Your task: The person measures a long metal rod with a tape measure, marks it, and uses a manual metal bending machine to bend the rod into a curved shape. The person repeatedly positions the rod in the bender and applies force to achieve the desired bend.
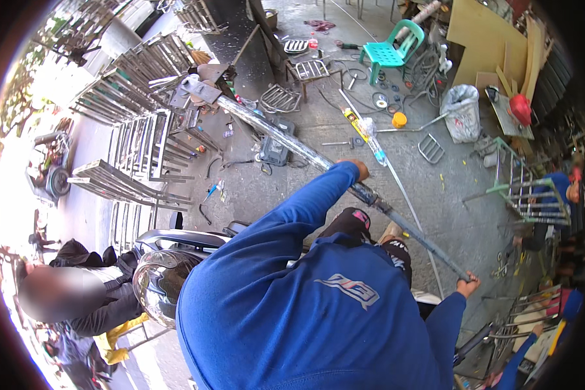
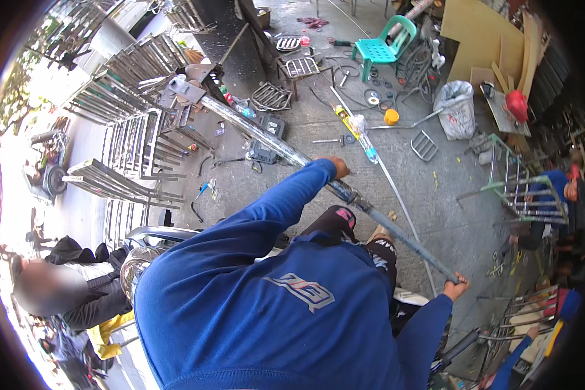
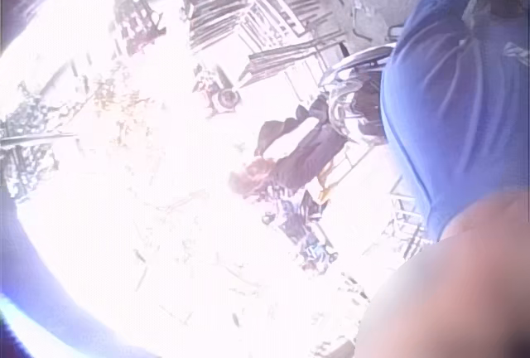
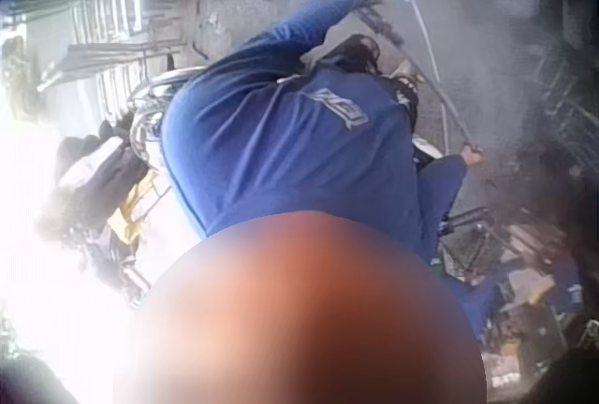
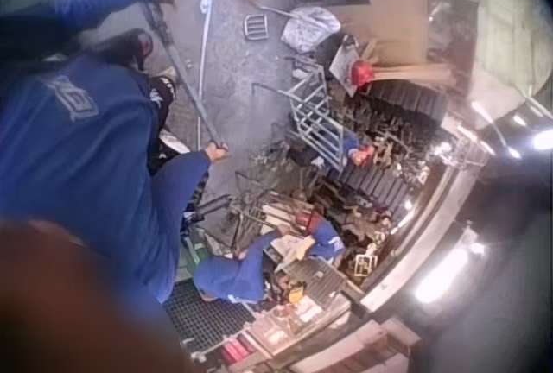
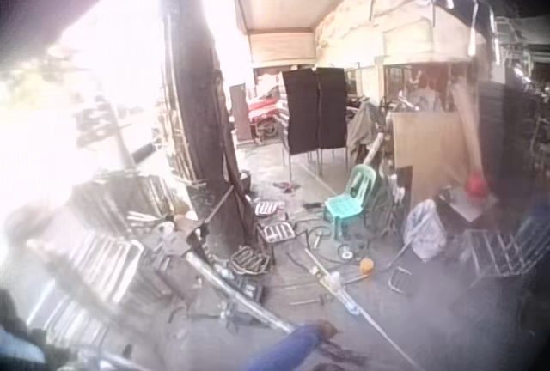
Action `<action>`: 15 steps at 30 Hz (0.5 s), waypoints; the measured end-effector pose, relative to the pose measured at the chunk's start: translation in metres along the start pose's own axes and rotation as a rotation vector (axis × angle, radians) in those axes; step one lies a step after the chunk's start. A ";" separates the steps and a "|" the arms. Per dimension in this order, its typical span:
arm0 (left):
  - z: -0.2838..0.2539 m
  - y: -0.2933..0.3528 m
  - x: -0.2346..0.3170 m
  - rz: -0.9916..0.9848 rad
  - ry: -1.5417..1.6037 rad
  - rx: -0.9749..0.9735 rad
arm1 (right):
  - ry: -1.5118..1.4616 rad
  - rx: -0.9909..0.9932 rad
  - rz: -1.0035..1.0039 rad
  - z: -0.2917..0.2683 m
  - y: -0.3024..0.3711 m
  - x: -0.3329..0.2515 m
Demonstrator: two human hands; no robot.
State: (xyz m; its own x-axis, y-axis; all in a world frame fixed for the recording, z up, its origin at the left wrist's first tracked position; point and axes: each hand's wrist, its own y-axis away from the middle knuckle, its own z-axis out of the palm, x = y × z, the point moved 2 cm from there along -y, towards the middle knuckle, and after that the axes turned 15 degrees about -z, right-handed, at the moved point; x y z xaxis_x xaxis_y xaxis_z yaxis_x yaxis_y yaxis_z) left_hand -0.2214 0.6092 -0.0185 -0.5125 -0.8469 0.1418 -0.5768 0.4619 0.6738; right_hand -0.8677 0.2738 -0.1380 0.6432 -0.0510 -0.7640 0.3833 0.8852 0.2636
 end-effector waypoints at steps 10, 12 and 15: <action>-0.018 -0.032 0.014 -0.059 -0.023 -0.049 | 0.903 -0.054 0.032 0.067 -0.011 0.021; -0.021 -0.035 0.016 -0.084 -0.017 -0.076 | 1.475 -0.230 -0.064 0.074 -0.027 0.019; -0.017 -0.047 0.017 -0.042 -0.080 -0.081 | 1.840 -0.815 -0.421 0.081 -0.048 0.024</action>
State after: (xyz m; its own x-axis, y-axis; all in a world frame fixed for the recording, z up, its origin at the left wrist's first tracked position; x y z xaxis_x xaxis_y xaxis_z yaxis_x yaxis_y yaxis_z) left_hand -0.1921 0.5685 -0.0357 -0.5402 -0.8396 0.0562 -0.5471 0.4012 0.7346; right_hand -0.8169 0.1927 -0.1215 -0.8666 -0.2978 -0.4004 -0.3572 0.9305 0.0811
